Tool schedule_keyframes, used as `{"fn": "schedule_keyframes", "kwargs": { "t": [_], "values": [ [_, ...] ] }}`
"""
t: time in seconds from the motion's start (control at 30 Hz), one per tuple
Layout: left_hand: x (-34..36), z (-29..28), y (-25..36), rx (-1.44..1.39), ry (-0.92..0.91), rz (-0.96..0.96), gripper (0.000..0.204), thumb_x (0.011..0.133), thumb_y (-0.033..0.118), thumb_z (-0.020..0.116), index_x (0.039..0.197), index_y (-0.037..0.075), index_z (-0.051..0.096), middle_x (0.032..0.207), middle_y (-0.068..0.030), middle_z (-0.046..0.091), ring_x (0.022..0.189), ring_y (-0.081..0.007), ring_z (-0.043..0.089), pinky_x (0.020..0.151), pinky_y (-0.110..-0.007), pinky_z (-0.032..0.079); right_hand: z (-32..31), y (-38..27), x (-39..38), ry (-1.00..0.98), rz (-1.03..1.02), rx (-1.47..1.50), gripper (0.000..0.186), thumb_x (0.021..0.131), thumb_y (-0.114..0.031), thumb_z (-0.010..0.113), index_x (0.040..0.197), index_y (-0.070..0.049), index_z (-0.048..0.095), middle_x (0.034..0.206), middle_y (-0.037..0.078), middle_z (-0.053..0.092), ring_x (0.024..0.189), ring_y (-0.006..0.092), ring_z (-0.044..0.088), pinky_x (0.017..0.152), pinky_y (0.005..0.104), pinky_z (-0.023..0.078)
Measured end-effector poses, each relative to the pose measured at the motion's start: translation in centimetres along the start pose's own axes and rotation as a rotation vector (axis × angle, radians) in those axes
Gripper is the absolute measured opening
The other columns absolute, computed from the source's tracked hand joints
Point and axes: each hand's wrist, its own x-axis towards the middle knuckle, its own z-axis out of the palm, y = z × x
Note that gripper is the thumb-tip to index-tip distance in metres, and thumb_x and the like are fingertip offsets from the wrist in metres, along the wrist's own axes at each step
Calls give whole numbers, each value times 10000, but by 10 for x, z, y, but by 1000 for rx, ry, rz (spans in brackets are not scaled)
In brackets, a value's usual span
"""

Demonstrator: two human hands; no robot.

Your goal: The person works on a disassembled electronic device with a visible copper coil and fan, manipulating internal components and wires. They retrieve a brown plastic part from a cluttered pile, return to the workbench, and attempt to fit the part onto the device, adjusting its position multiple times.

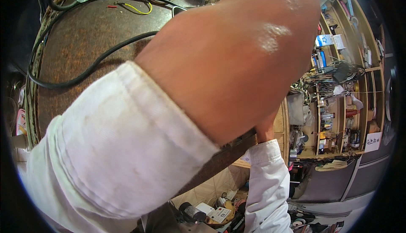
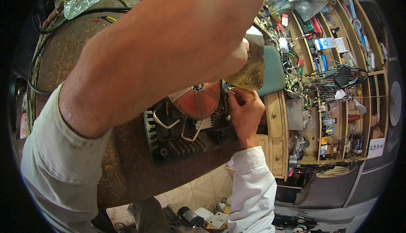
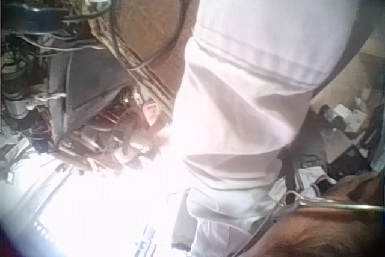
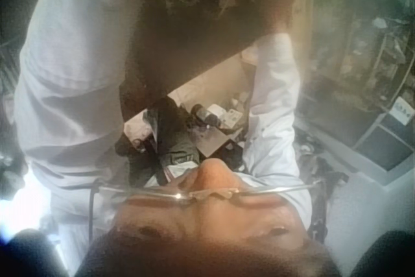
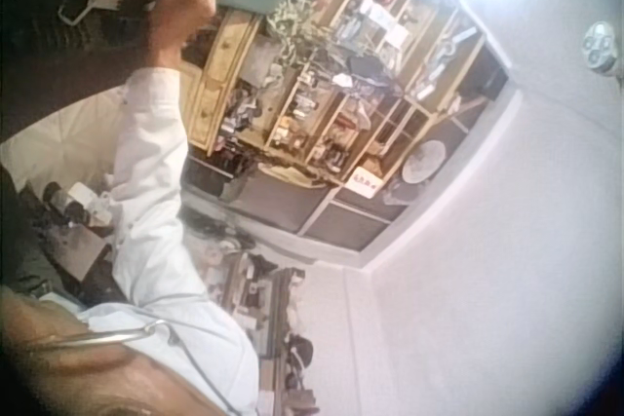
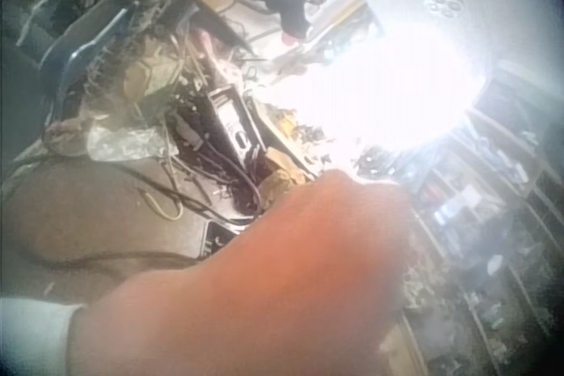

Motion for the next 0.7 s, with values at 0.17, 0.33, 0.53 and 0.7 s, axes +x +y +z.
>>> {"fn": "schedule_keyframes", "kwargs": {
  "t": [0.17,0.33,0.53,0.7],
  "values": [
    [-2,1,1,2,-6,-2,205,882,147,738,1065,58,768,1031,-155,734,978,-279,691,856,-391,566,-2,4,0,-14,-17,-73,128,838,-50,782,950,11,767,881,133,730,728,197,712,680,322,547],
    [1,1,3,5,-11,-8,212,882,150,741,1072,61,771,1042,-156,736,991,-282,695,864,-392,569,-10,6,0,-178,48,-238,98,828,-39,763,915,5,752,866,134,728,722,220,718,680,332,550],
    [3,1,5,-6,-10,-12,220,881,153,744,1081,65,775,1055,-157,739,1006,-286,700,874,-394,573,-13,10,-2,-165,-34,-231,114,817,-52,763,922,-8,753,852,144,723,732,241,731,688,344,555],
    [7,0,7,-8,-3,-13,227,881,155,746,1089,69,778,1066,-159,742,1019,-289,704,883,-395,576,-7,18,-7,-114,89,-91,114,818,-58,760,921,-8,760,839,138,724,728,219,728,683,335,552]
  ]
}}
